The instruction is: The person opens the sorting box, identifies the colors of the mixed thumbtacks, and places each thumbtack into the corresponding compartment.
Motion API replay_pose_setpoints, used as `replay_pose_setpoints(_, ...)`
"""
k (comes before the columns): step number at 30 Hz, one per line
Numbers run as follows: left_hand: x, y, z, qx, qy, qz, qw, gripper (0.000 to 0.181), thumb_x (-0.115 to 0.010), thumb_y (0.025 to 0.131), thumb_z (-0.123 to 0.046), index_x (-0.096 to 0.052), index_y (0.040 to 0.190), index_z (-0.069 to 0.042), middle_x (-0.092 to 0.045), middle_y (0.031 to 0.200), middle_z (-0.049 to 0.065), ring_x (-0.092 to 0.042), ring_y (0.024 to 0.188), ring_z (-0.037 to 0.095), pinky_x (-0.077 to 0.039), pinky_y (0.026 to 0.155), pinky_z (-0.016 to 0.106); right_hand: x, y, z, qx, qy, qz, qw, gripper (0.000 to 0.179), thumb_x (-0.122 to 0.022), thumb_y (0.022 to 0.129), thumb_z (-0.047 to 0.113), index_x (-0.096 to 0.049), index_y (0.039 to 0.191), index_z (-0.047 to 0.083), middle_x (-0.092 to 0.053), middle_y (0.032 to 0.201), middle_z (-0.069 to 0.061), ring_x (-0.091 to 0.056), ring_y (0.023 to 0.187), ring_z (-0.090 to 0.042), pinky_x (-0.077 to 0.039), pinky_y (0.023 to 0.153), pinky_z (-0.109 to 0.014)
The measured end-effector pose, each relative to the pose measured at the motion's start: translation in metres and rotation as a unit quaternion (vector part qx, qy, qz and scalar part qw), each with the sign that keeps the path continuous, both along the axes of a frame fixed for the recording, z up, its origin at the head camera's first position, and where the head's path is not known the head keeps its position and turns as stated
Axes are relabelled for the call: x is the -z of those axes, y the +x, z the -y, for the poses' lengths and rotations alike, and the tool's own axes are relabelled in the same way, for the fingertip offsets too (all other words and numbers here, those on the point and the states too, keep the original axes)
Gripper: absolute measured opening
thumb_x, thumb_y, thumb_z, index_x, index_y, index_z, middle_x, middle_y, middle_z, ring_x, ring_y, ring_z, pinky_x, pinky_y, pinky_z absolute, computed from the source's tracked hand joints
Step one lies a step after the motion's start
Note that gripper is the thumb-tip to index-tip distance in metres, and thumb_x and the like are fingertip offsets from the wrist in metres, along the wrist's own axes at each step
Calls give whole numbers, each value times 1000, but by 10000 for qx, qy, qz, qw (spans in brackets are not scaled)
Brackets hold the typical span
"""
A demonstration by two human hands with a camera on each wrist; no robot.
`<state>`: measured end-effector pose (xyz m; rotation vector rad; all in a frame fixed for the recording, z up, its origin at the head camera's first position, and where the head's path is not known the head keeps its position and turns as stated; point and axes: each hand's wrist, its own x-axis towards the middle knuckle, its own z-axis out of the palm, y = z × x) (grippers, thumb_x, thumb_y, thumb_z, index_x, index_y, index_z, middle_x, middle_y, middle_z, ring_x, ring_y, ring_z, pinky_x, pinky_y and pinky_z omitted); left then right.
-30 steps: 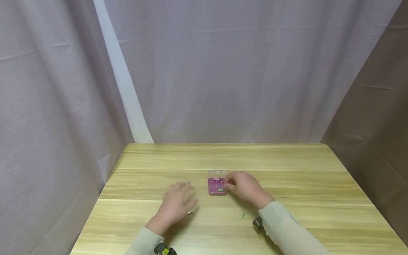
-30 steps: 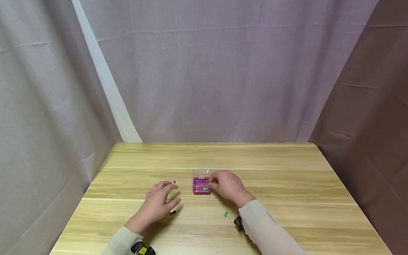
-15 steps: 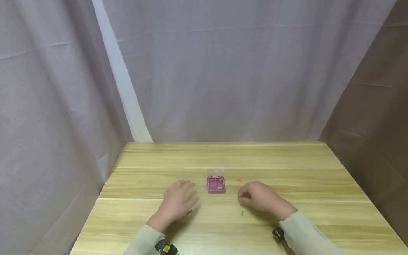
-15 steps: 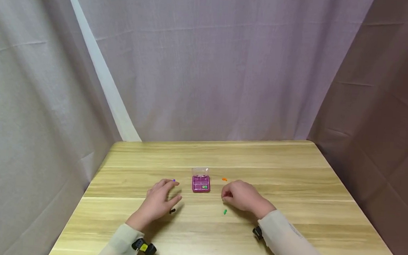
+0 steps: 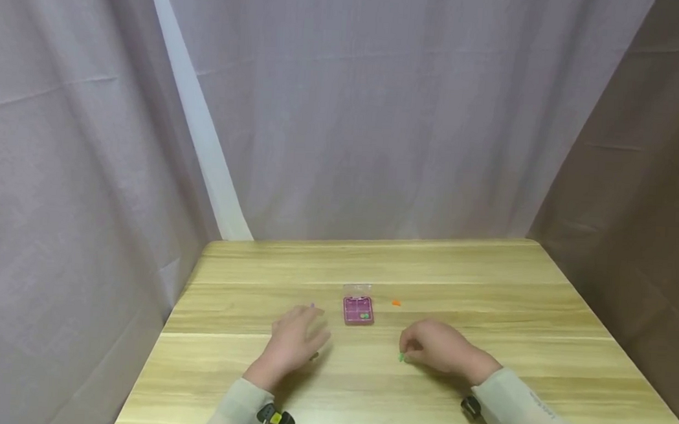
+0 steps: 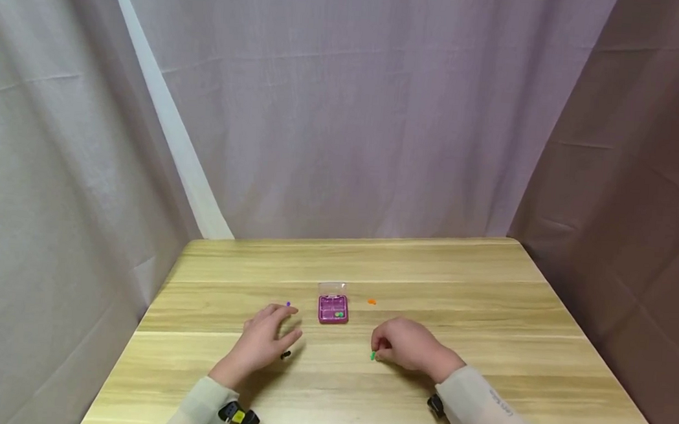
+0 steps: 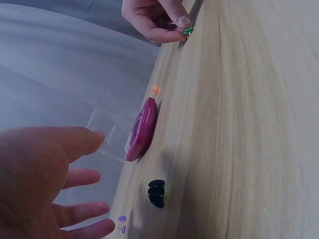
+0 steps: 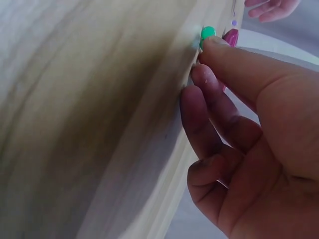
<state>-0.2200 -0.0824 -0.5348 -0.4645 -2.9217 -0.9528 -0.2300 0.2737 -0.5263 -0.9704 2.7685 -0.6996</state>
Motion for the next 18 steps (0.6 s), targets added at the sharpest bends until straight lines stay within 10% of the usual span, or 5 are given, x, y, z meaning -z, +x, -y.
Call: replay_pose_setpoints(18, 4, 1, 5, -33, -5, -96, 9999, 54, -72, 107, -39, -63, 151, -10, -61, 152, 18, -54, 140, 42, -35, 114, 73, -1, -7, 10, 20, 160, -129, 9998, 25, -82, 98, 18, -67, 82, 31, -59, 76, 22, -54, 72, -1, -52, 73, -30)
